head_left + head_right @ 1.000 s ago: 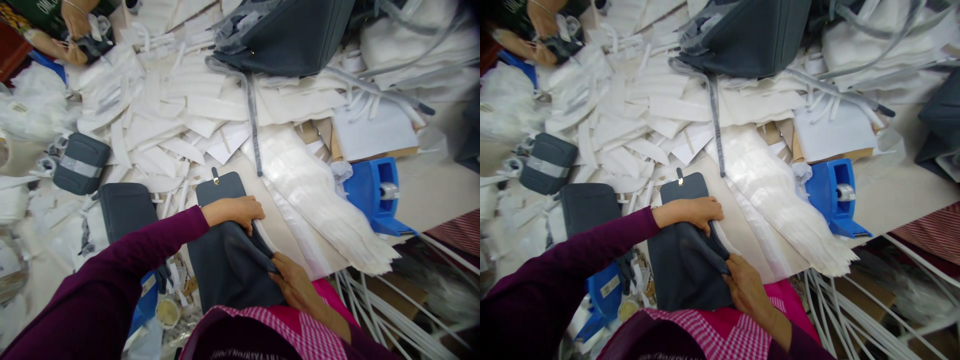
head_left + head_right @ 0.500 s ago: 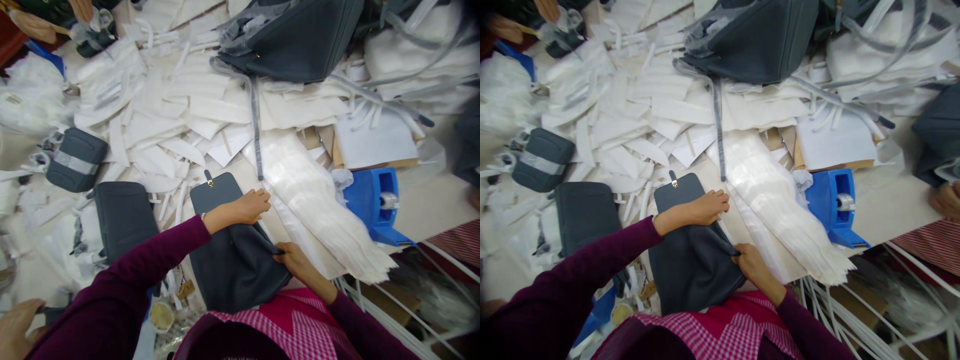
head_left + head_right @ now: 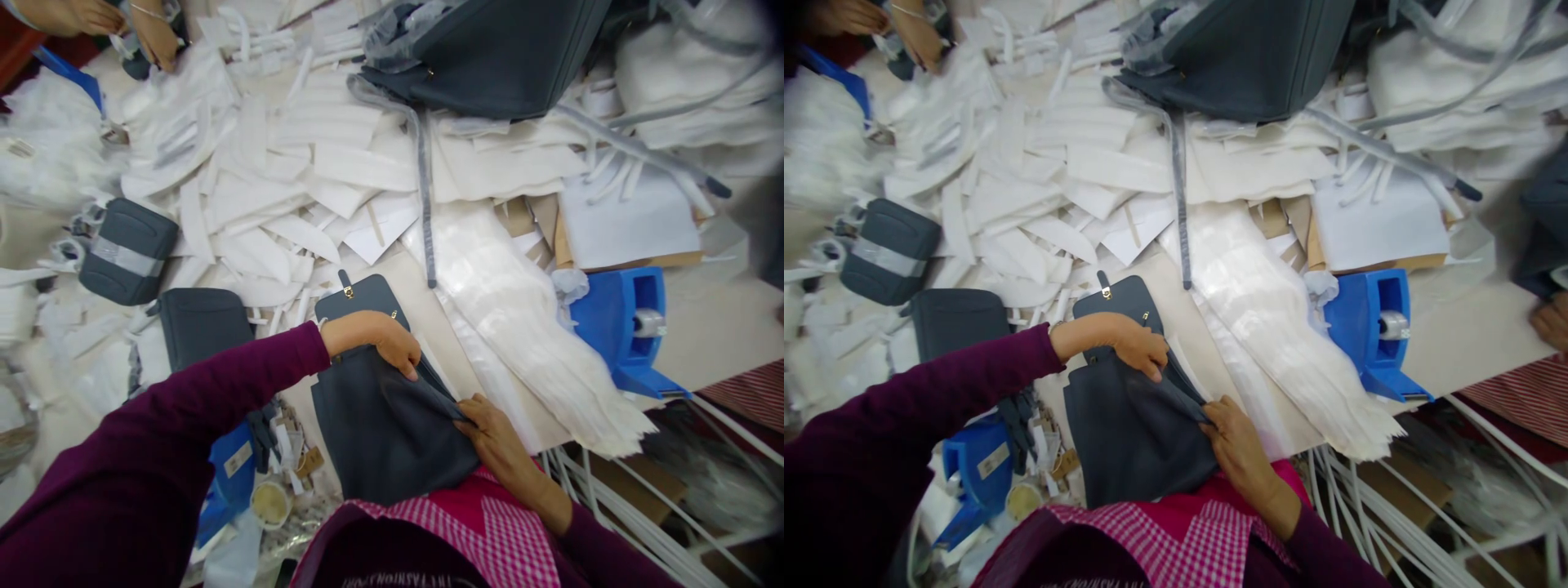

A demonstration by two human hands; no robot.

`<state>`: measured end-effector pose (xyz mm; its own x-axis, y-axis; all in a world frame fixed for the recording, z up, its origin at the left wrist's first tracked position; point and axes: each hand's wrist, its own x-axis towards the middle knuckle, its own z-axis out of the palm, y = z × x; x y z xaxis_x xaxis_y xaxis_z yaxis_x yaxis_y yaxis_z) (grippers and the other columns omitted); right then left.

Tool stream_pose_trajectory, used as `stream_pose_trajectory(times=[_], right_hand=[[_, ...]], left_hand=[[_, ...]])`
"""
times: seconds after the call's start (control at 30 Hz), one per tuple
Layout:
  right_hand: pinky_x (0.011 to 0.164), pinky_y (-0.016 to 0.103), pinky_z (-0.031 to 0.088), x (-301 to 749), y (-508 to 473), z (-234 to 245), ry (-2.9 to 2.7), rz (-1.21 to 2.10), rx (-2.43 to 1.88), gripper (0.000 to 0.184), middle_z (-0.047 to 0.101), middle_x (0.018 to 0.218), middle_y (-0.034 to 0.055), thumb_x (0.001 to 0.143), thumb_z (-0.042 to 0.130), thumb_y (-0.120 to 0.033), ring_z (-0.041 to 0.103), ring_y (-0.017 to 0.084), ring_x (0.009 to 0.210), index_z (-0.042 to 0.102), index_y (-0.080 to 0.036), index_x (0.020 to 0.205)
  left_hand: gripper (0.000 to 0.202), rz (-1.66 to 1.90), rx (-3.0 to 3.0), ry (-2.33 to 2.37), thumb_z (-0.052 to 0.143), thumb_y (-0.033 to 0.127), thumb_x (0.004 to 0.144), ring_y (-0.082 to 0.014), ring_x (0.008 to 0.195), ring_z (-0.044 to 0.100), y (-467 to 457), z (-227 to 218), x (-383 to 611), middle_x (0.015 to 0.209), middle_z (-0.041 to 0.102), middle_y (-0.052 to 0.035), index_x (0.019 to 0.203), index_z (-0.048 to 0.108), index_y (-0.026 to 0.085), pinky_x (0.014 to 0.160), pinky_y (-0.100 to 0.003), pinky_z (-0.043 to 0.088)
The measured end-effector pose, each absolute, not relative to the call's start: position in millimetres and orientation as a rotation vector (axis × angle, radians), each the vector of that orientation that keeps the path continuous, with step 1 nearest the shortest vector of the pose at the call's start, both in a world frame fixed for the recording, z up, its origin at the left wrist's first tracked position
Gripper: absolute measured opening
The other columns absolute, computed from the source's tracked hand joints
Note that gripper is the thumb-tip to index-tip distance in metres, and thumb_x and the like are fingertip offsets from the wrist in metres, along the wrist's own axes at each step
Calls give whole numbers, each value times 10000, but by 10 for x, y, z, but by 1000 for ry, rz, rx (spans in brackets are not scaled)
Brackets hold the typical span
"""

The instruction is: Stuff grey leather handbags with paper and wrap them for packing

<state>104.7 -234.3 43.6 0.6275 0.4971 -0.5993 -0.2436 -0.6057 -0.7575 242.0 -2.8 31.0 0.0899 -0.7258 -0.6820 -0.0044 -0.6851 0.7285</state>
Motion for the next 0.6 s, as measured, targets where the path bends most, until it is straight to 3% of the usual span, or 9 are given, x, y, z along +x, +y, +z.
stream_pose_trajectory(times=[0.13,0.27,0.4,0.6], right_hand=[[757,360,397,1040,-2354,516,-247,1014,-1966,216,600,797,41,856,395,-155,500,227,867,509,-233,689],[806,362,406,1029,-2410,485,-292,1018,-1995,192,617,839,38,854,413,-158,510,219,897,558,-223,747],[835,369,424,995,-2486,424,-186,1068,-1974,152,635,903,50,860,469,-281,556,233,924,603,-210,873],[854,365,456,898,-2567,402,105,1123,-1789,602,629,1097,63,699,707,-474,593,253,986,484,-195,1183]], left_hand=[[144,-1644,1999,-754,763,307,585,-233,799,604,-81,364,2417,779,682,-33,638,655,226,783,-322,424],[196,-1506,2160,-1029,730,261,685,-231,899,594,-109,455,2337,1004,675,-71,846,648,185,819,-321,409],[204,-1297,2288,-1102,688,252,743,-217,919,574,-48,414,2218,1007,652,-59,905,594,171,847,-330,374],[125,-1137,2304,-926,630,199,763,-193,920,578,70,210,2116,928,645,-7,850,539,202,743,-280,355]])
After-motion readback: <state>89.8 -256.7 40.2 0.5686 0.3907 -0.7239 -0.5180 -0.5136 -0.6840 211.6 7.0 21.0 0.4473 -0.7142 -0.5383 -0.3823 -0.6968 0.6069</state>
